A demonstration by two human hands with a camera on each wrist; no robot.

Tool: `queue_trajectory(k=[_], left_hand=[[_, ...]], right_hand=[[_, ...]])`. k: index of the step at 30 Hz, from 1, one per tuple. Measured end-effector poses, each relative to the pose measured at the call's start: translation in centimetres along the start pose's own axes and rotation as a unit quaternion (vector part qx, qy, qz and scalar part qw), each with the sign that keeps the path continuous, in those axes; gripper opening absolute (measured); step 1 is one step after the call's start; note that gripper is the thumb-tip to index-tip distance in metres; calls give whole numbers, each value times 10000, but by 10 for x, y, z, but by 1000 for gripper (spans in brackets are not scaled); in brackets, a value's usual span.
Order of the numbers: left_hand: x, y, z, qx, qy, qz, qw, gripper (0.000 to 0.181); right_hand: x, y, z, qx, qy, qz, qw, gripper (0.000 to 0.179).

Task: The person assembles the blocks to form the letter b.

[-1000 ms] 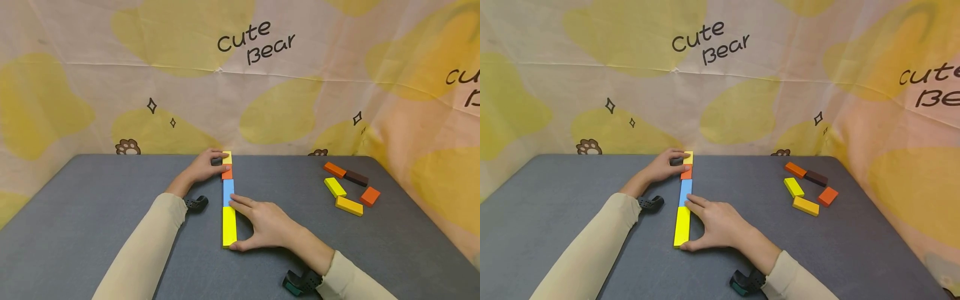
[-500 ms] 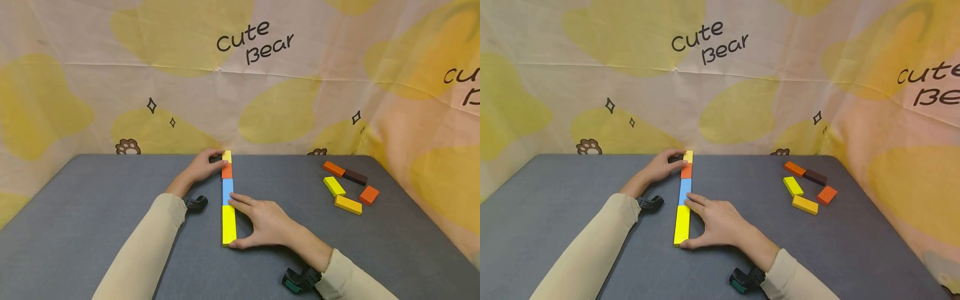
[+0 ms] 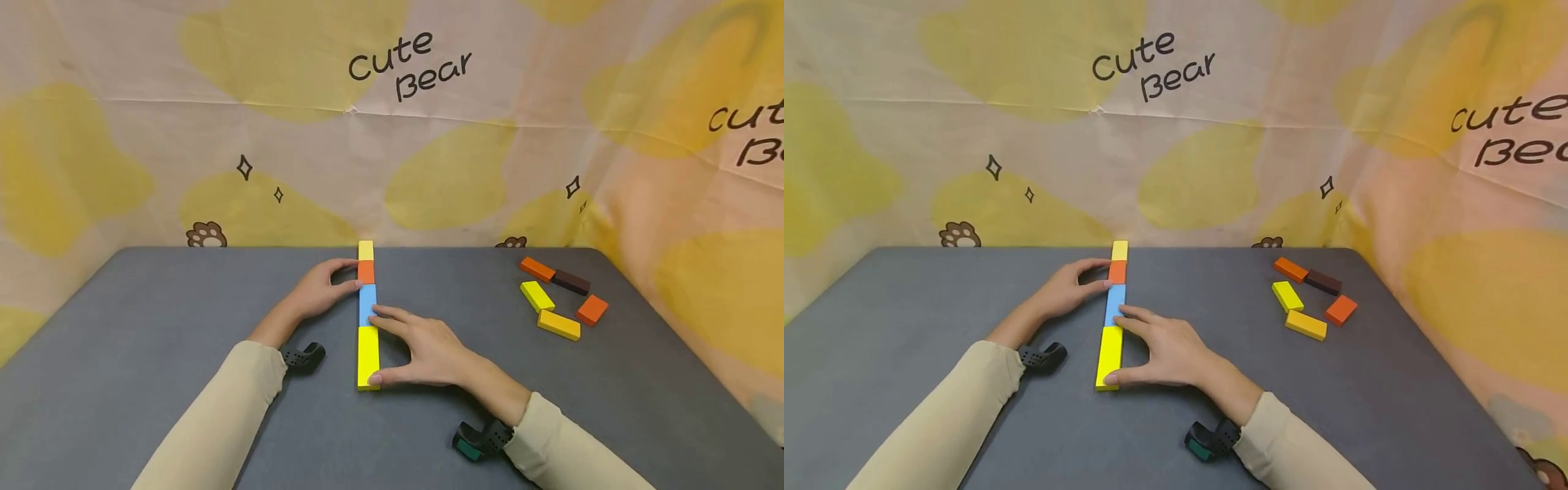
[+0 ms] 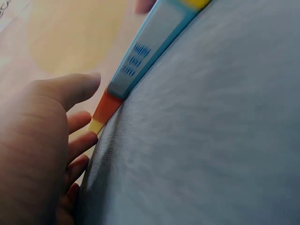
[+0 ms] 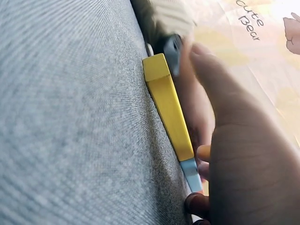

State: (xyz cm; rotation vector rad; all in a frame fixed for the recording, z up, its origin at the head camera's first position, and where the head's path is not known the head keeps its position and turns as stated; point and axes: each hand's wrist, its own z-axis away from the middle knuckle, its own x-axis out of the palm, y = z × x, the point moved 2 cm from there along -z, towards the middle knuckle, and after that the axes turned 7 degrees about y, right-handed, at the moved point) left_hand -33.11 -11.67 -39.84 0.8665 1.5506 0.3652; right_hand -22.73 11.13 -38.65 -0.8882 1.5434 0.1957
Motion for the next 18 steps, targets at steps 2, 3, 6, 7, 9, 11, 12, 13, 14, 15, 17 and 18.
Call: queue_trajectory(k=[2, 3, 6, 7, 9, 11, 12, 13, 14, 15, 17, 18], left_hand=[[-2, 2, 12, 8, 13, -145, 9999, 61], [-2, 3, 18, -1, 29, -231, 9997, 61], [-2, 8, 35, 49, 64, -495, 9987, 62], [-1, 10, 40, 72, 54, -606, 9981, 62], [1, 15, 49, 87, 1, -813, 9966, 63], [3, 19, 56, 104, -76, -1002, 9949, 65], [3, 20, 59, 121, -93, -1077, 9941, 65], [4, 22, 61, 142, -100, -1144, 9933, 65], [4, 23, 63, 156, -101, -1189, 9927, 64], [4, 24, 65, 168, -96, -1212, 9924, 63], [3, 25, 67, 193, -69, -1222, 9923, 61], [2, 25, 67, 219, -62, -1230, 9922, 60]], right_hand=[[0, -1, -2, 78, 31, -132, 9999, 82], [-1, -1, -3, 121, 56, -172, 9998, 80], [-1, 1, -4, 290, 178, -212, 9992, 78], [-1, 2, -4, 338, 220, -212, 9990, 78], [-1, 3, -4, 420, 300, -229, 9984, 77], [-1, 5, -3, 446, 341, -268, 9981, 77], [-1, 5, -3, 428, 347, -284, 9981, 76], [-1, 5, -3, 388, 341, -286, 9983, 76], [0, 5, -3, 365, 319, -295, 9984, 75], [0, 5, -3, 325, 291, -307, 9986, 75], [1, 4, -3, 243, 238, -332, 9989, 75], [1, 4, -3, 208, 217, -331, 9990, 75]])
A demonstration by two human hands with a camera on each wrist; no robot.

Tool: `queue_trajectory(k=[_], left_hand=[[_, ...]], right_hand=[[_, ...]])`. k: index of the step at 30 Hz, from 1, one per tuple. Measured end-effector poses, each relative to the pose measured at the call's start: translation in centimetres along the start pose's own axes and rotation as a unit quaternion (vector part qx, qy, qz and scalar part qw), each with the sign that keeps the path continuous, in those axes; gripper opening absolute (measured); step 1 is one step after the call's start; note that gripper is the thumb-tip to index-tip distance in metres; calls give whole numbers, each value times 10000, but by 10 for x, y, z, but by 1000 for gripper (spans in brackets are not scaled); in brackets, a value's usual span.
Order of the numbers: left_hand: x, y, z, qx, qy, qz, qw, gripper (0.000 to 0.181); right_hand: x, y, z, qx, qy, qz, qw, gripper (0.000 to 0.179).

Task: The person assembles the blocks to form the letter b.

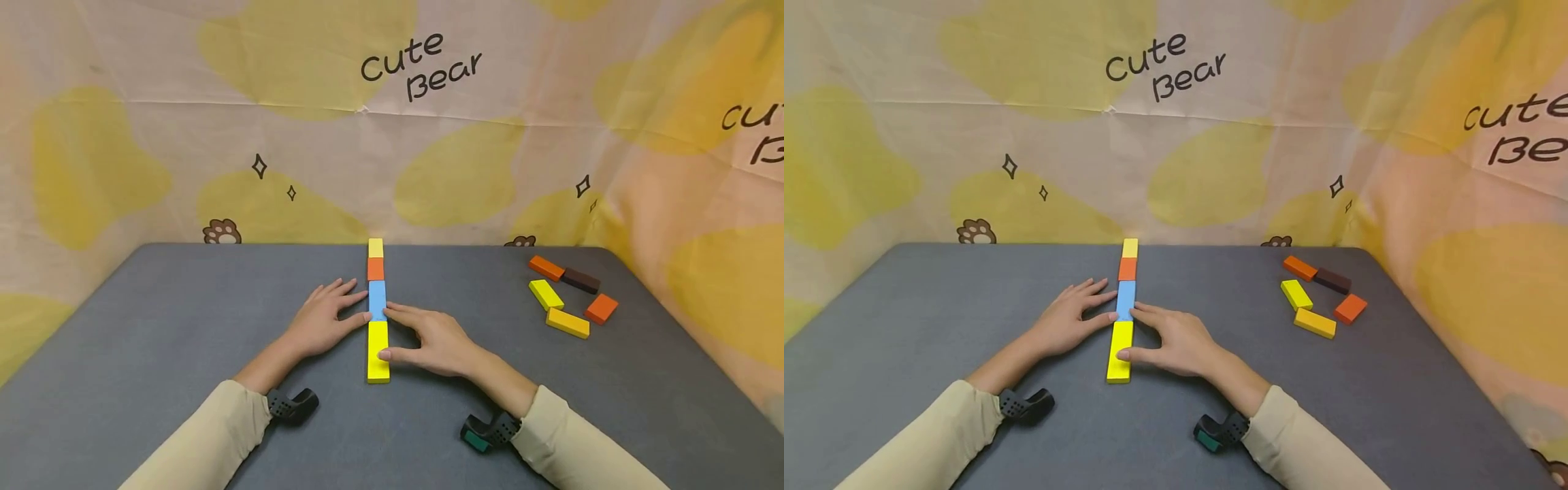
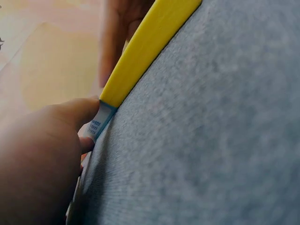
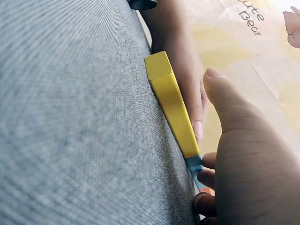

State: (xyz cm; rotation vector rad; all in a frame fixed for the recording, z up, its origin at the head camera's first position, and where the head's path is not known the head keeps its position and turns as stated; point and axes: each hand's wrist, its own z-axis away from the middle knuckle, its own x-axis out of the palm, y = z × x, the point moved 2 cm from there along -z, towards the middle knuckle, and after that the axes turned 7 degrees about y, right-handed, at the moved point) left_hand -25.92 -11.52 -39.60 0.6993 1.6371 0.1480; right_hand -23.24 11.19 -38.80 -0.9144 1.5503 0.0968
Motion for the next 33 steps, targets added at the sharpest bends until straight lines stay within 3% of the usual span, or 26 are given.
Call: queue_trajectory(k=[12, 17, 24, 28, 33], left_hand=[[8, 5, -4, 84, -41, 27, 10000, 59], [9, 7, -6, 127, -61, -16, 9999, 64], [8, 4, -5, 92, 9, -31, 10000, 67], [5, 0, -4, 50, 167, 50, 9998, 70], [3, -3, -3, 152, 194, 193, 9995, 73]], right_hand=[[-2, 4, 6, 79, -165, 152, 9997, 83], [-2, 6, 7, 40, -67, 150, 9999, 90], [-1, 5, 5, -40, 166, 98, 9998, 82], [-3, 5, 1, 33, 282, -234, 9993, 73], [-14, 10, -2, 414, 342, -977, 9938, 58]])
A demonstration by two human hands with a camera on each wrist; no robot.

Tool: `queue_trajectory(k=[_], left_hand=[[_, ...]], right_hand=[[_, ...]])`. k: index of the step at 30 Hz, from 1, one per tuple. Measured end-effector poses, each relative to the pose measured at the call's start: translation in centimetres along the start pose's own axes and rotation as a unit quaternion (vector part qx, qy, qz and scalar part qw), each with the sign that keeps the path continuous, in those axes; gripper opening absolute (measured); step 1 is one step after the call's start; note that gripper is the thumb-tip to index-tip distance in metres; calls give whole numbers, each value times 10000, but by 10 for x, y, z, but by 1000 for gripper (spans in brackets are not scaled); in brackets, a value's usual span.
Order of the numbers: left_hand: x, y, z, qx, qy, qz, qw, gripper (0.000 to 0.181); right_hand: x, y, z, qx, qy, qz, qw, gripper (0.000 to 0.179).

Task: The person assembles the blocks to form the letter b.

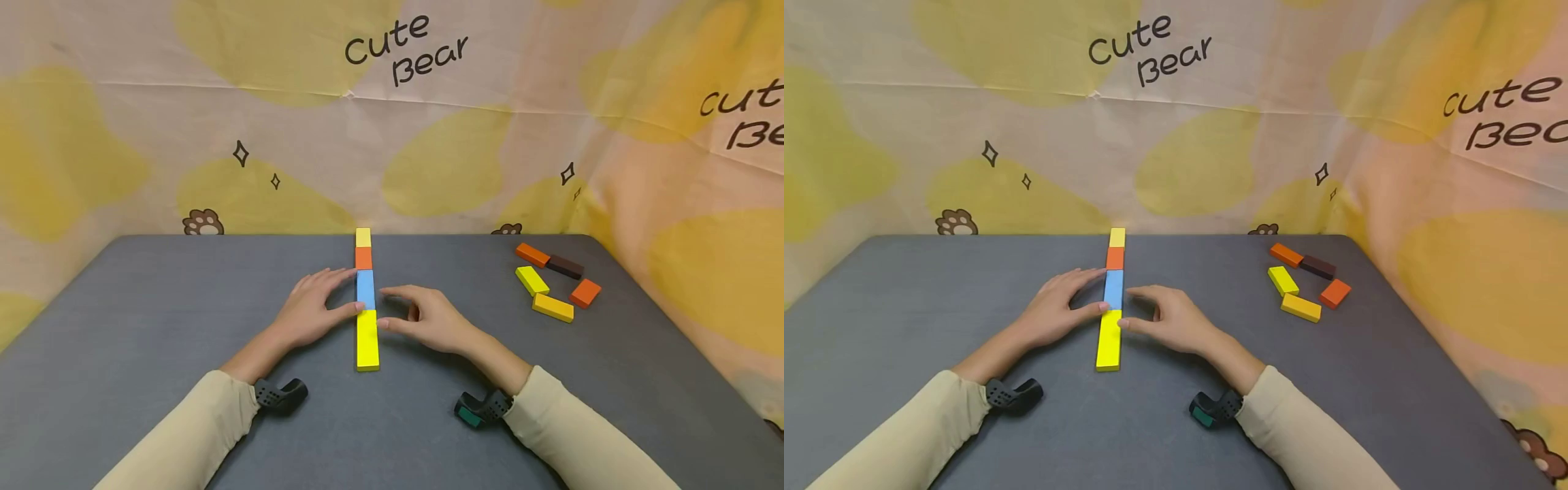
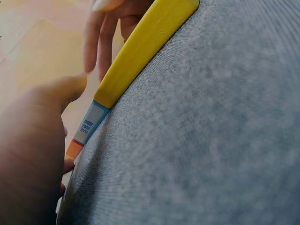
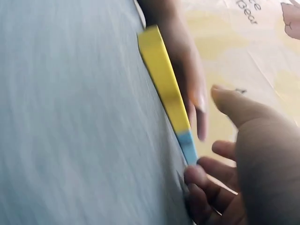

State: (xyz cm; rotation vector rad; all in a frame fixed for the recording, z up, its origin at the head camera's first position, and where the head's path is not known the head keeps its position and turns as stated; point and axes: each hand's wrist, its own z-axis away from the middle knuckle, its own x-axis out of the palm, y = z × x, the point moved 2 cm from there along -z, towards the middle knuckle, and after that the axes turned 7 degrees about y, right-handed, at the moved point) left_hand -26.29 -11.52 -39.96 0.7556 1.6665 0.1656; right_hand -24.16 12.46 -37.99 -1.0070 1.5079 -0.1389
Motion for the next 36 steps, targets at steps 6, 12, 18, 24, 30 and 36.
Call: queue_trajectory(k=[6, 12, 18, 24, 30, 36], left_hand=[[-1, 1, 0, 326, -30, 439, 9985, 68], [-1, 0, 2, 461, -182, 850, 9951, 59], [-1, 3, 1, 604, -304, 750, 9949, 57], [-1, 2, 1, 599, -317, 759, 9948, 56], [-1, 1, 0, 625, -324, 735, 9948, 56], [-1, 3, -1, 629, -324, 766, 9946, 55]], right_hand=[[-27, 8, -3, 370, 410, -69, 9985, 48], [-58, 13, -5, 606, 726, 324, 9950, 44], [-91, 14, -1, 818, 357, 932, 9916, 51], [-120, 17, 4, 930, 215, 1413, 9854, 52], [-147, 30, 11, 1297, 483, 2002, 9699, 52], [-166, 46, 23, 1662, 607, 1966, 9644, 56]])
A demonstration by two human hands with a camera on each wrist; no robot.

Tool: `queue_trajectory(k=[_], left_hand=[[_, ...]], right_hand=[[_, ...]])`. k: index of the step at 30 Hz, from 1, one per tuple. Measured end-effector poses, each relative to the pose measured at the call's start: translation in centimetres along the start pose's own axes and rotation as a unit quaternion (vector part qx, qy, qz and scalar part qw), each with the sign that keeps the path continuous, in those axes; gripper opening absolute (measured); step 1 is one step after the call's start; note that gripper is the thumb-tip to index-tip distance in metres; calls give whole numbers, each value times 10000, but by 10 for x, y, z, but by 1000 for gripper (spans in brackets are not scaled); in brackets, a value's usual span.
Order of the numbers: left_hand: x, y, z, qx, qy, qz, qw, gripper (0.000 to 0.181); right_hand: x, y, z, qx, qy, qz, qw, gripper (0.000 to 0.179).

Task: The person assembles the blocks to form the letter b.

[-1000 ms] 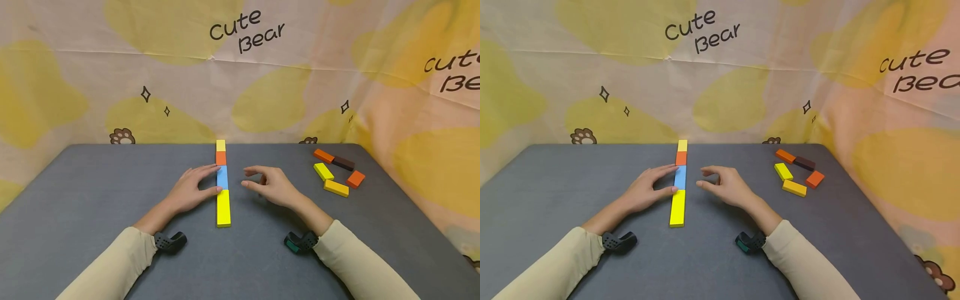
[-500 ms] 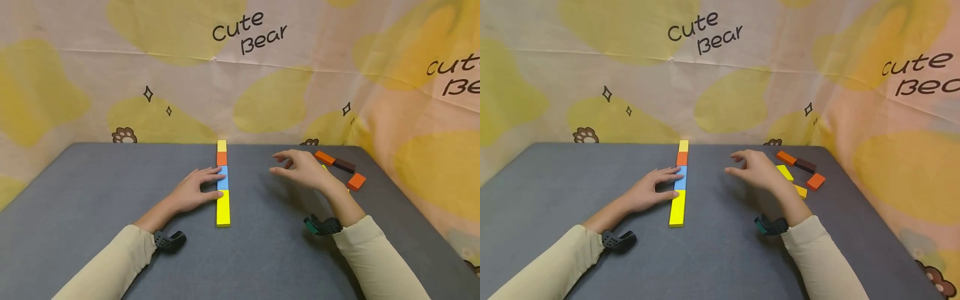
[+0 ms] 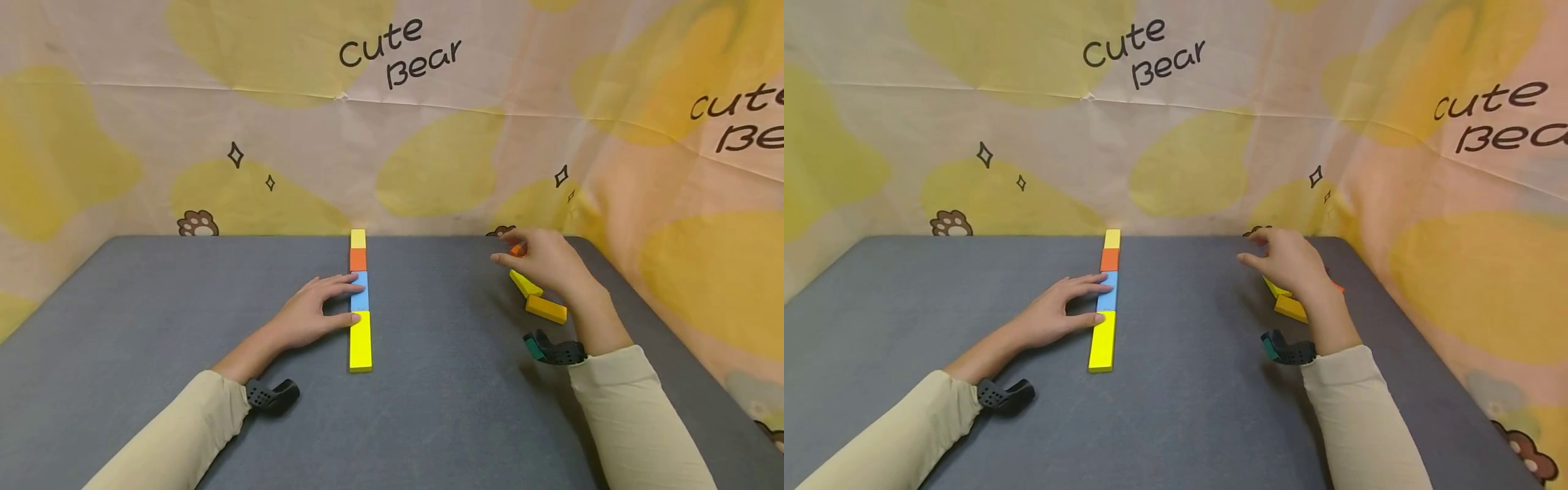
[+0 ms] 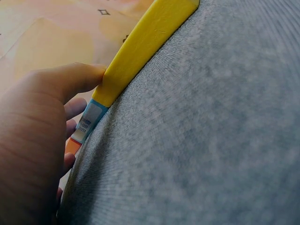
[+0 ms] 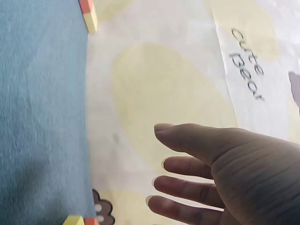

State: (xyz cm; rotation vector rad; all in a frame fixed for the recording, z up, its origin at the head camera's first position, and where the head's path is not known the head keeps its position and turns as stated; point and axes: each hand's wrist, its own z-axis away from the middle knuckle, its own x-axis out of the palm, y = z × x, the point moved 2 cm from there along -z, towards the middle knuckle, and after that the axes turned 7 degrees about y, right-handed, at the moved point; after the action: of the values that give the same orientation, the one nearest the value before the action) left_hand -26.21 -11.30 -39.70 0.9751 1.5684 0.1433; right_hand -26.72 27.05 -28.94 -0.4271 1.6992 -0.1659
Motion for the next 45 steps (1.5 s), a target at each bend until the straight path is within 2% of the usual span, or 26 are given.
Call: queue_trajectory(k=[10, 17, 24, 37, 45], left_hand=[[0, 1, 0, -21, -7, -4, 10000, 55], [0, 0, 1, -17, -2, 7, 10000, 55], [0, 0, 1, -50, -19, 0, 10000, 55], [-1, 0, 1, 2, -2, -37, 10000, 56], [0, -1, 1, 64, 30, -34, 10000, 56]], right_hand=[[-1, 27, -2, 106, -158, 88, 9998, 55], [7, 42, -2, 420, -503, 263, 9975, 57], [18, 56, -3, 411, -544, 160, 9975, 57], [31, 69, -4, 512, -530, 0, 9973, 54], [35, 69, -5, 540, -518, -1, 9972, 52]])
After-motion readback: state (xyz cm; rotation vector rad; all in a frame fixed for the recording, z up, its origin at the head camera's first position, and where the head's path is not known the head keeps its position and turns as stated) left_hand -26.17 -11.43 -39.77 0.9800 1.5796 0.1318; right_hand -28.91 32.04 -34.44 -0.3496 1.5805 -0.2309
